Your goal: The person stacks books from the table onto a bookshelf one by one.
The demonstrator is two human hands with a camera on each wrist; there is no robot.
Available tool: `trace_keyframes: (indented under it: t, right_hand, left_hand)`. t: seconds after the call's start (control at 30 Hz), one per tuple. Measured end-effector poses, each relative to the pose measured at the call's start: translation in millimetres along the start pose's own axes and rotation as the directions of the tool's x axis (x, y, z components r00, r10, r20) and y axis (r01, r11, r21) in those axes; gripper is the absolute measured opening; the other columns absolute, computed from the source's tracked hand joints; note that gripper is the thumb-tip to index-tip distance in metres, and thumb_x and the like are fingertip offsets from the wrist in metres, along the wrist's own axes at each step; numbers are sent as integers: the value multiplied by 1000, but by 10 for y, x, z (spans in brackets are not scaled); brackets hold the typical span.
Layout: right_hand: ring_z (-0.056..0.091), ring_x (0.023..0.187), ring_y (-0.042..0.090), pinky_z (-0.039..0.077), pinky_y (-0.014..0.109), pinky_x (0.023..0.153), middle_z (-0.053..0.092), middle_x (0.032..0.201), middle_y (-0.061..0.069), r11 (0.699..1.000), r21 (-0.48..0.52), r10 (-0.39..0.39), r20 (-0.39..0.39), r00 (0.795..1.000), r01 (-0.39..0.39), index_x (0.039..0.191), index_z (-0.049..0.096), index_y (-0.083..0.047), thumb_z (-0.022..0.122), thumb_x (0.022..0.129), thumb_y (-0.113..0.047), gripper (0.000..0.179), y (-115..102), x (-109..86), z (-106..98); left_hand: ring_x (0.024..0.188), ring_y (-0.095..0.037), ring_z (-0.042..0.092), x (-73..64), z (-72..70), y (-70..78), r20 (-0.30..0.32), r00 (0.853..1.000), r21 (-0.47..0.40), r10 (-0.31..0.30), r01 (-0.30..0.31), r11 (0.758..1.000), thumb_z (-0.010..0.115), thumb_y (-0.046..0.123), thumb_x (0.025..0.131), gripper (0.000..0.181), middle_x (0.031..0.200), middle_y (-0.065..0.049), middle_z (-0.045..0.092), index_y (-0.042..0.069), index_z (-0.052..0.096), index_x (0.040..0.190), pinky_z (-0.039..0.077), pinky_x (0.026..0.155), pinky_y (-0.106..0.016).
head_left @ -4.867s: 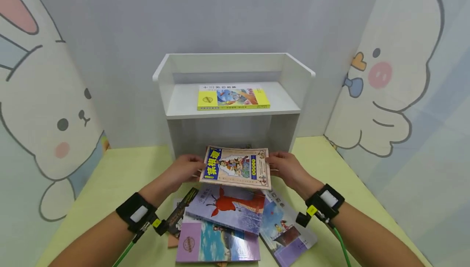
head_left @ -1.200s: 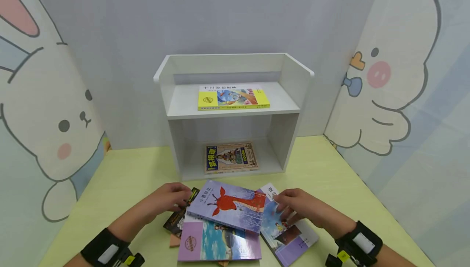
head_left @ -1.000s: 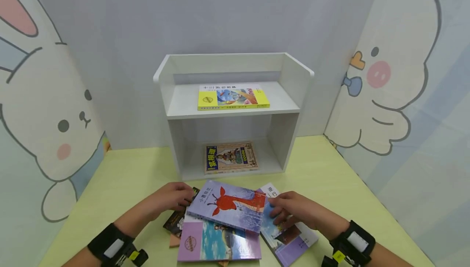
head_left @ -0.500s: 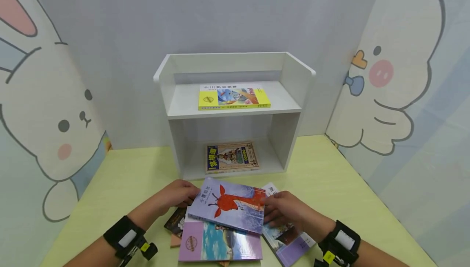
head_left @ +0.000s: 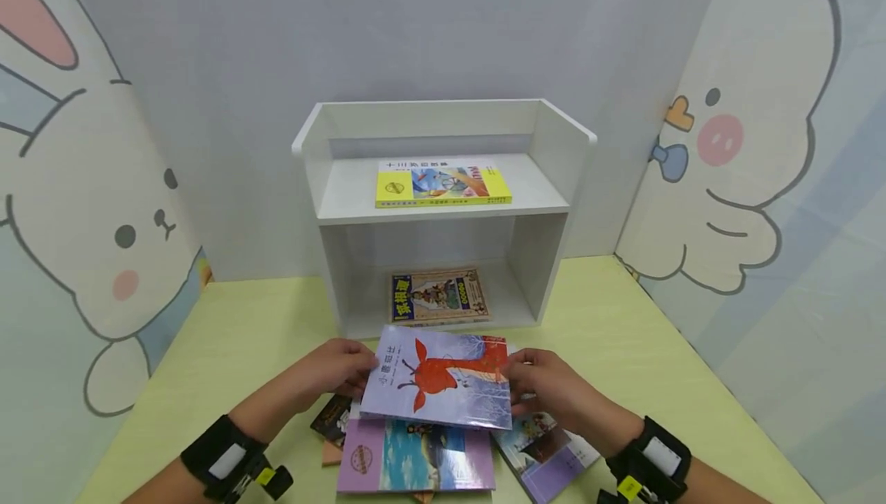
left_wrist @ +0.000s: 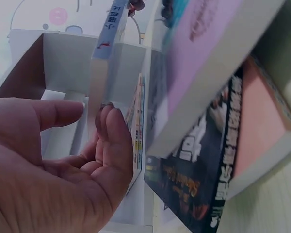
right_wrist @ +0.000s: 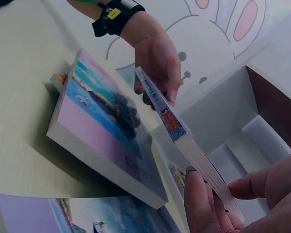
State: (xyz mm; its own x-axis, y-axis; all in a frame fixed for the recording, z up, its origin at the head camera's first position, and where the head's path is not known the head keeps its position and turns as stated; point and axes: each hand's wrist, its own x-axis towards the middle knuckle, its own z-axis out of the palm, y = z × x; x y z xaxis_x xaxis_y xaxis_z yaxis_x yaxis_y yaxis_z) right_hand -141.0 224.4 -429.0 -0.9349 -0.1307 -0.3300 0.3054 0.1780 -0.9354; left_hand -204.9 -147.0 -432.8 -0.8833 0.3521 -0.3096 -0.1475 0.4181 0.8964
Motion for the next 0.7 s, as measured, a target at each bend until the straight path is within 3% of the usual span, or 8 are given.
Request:
trace_keyframes:
  t: [0.13, 0.3, 0.7]
  right_hand:
    - [70, 85, 24, 66, 34, 70, 73, 108, 17, 999, 0, -52, 29, 998, 52, 128, 60, 7, 64, 110, -20, 33, -145, -52, -64]
    - [71, 89, 24, 65, 33, 73, 74, 111, 14, 994, 16, -107, 66, 992, 106, 132, 59, 8, 63, 113, -22, 36, -365, -141, -141]
    - [75, 93, 22, 65, 32, 79, 76, 116, 11, 970, 33, -243, 95, 965, 241, 140, 54, 7, 64, 114, -27, 44, -1061, -355, -337]
  left_hand:
    - [89, -23, 74, -71, -28, 100, 43, 999, -76, 24, -20, 997, 65, 21, 110, 30, 106, -12, 79, -5, 72, 121, 66, 79, -37]
    - [94, -24, 72, -168, -68, 271, 54, 997, -120, 61, -54, 991, 63, 22, 111, 34, 114, -13, 77, -7, 69, 128, 65, 82, -36]
    - [99, -23, 74, -587, -321, 973, 95, 971, -266, 218, -186, 946, 58, 18, 114, 23, 124, -14, 74, -2, 57, 124, 63, 89, -33]
